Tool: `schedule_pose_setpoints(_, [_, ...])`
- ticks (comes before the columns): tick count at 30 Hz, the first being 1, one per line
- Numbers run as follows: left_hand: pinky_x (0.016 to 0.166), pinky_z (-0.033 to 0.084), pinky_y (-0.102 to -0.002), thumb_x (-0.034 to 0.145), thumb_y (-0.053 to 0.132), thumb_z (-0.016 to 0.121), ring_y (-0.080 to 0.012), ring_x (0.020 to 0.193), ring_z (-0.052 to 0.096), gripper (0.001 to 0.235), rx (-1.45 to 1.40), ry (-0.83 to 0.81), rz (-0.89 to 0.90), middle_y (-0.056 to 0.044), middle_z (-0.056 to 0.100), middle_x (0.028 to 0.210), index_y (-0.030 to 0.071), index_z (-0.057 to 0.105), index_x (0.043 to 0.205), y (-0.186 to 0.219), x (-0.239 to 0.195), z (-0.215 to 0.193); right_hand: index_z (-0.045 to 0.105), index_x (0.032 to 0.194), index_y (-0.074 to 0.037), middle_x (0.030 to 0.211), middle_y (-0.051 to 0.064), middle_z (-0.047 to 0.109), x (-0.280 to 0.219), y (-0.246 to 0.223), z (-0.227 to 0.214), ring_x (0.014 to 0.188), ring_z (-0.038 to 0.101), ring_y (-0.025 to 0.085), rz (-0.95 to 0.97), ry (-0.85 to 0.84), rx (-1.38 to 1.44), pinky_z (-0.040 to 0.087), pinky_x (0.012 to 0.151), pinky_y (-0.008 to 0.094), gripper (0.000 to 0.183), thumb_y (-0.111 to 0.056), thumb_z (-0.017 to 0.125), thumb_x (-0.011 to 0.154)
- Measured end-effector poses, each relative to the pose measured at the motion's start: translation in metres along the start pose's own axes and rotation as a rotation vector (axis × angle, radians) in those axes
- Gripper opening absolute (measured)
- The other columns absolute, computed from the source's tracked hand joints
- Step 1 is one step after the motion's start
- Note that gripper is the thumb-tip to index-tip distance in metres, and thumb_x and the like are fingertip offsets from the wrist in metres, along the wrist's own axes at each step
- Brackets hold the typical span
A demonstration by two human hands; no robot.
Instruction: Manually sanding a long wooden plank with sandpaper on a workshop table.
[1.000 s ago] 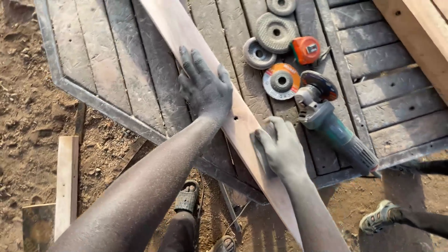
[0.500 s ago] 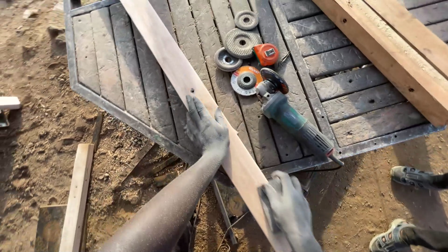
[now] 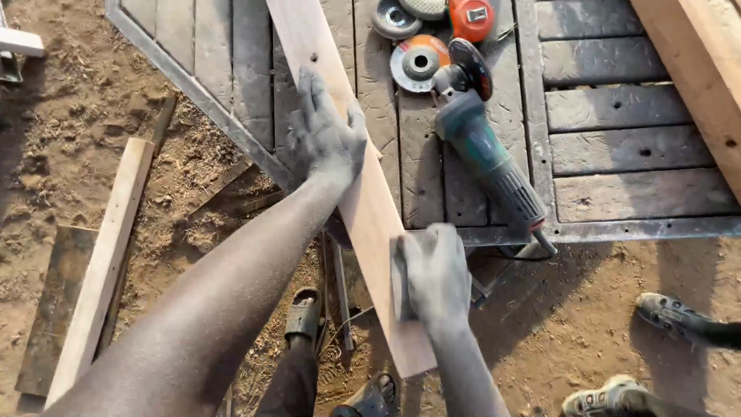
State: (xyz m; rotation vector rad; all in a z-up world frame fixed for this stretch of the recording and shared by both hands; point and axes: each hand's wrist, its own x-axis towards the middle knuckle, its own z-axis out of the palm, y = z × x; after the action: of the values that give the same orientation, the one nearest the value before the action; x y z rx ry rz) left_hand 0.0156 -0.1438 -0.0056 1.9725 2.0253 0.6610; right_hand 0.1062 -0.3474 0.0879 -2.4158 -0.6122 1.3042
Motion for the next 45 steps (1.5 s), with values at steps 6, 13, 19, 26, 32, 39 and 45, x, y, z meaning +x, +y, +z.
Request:
schedule_pose_setpoints(6, [0.087,0.052,-0.044,0.093,0.043,0.050,-0.0305,0.111,0.058,0.079,-0.026,0.050,-0.050,-0.001,0.024,0.171,0.019,0.020,0.163,-0.001,0.007,0.002,0.055,0.111,-0.011,0.115,0.011,0.066,0.008,0.005,0.011,0.109,0.061,0.031,-0.299,0.135,-0.039,0.044,0.090,0.046,0.043,-0.049,0.057,0.091])
schedule_pose_setpoints(13, [0.097,0.047,-0.057,0.087,0.044,0.058,-0.0360,0.123,0.059,0.077,0.008,0.149,-0.011,0.001,0.032,0.166,0.016,0.039,0.156,-0.002,0.002,0.005,0.057,0.100,-0.012,0.100,0.009,0.069,0.045,-0.029,0.019,0.098,0.064,0.029,-0.250,0.147,-0.082,0.045,0.088,0.043,0.042,-0.052,0.060,0.088])
schedule_pose_setpoints(19, [0.088,0.050,-0.057,0.089,0.050,0.060,-0.0331,0.109,0.060,0.077,0.086,0.139,-0.008,0.003,0.033,0.164,0.015,0.042,0.155,0.003,0.001,-0.002,0.053,0.097,-0.012,0.091,0.008,0.070,0.039,-0.037,0.012,0.086,0.065,0.027,-0.321,0.090,-0.050,0.047,0.079,0.042,0.038,-0.048,0.062,0.092])
schedule_pose_setpoints(26, [0.092,0.049,-0.057,0.088,0.045,0.059,-0.0341,0.115,0.061,0.075,0.019,0.143,-0.005,-0.002,0.036,0.163,0.012,0.043,0.154,0.004,0.001,-0.004,0.050,0.086,-0.013,0.076,0.001,0.052,0.055,-0.027,0.021,0.073,0.051,0.019,-0.428,0.159,-0.042,0.042,0.073,0.037,0.035,-0.041,0.069,0.093])
schedule_pose_setpoints(32, [0.092,0.050,-0.056,0.088,0.046,0.061,-0.0323,0.112,0.062,0.077,0.053,0.192,0.017,-0.001,0.040,0.163,0.015,0.041,0.155,0.004,-0.002,-0.003,0.055,0.096,-0.012,0.091,0.008,0.071,0.036,-0.035,0.025,0.086,0.066,0.027,-0.326,0.144,-0.019,0.046,0.080,0.041,0.036,-0.047,0.063,0.091])
schedule_pose_setpoints(39, [0.092,0.049,-0.054,0.091,0.048,0.054,-0.0309,0.112,0.061,0.074,0.052,0.173,0.010,-0.002,0.040,0.163,0.014,0.041,0.155,0.002,-0.001,-0.002,0.058,0.098,-0.013,0.095,0.006,0.071,0.067,-0.055,0.024,0.092,0.066,0.025,-0.381,0.150,-0.075,0.047,0.083,0.039,0.037,-0.048,0.066,0.091])
schedule_pose_setpoints(45, [0.097,0.051,-0.051,0.090,0.053,0.061,-0.0280,0.115,0.060,0.074,0.047,0.202,0.012,0.006,0.030,0.165,0.019,0.044,0.154,0.003,-0.001,0.004,0.053,0.092,-0.012,0.084,0.005,0.064,0.031,-0.041,0.009,0.082,0.059,0.022,-0.401,0.094,-0.105,0.044,0.079,0.038,0.035,-0.045,0.064,0.094])
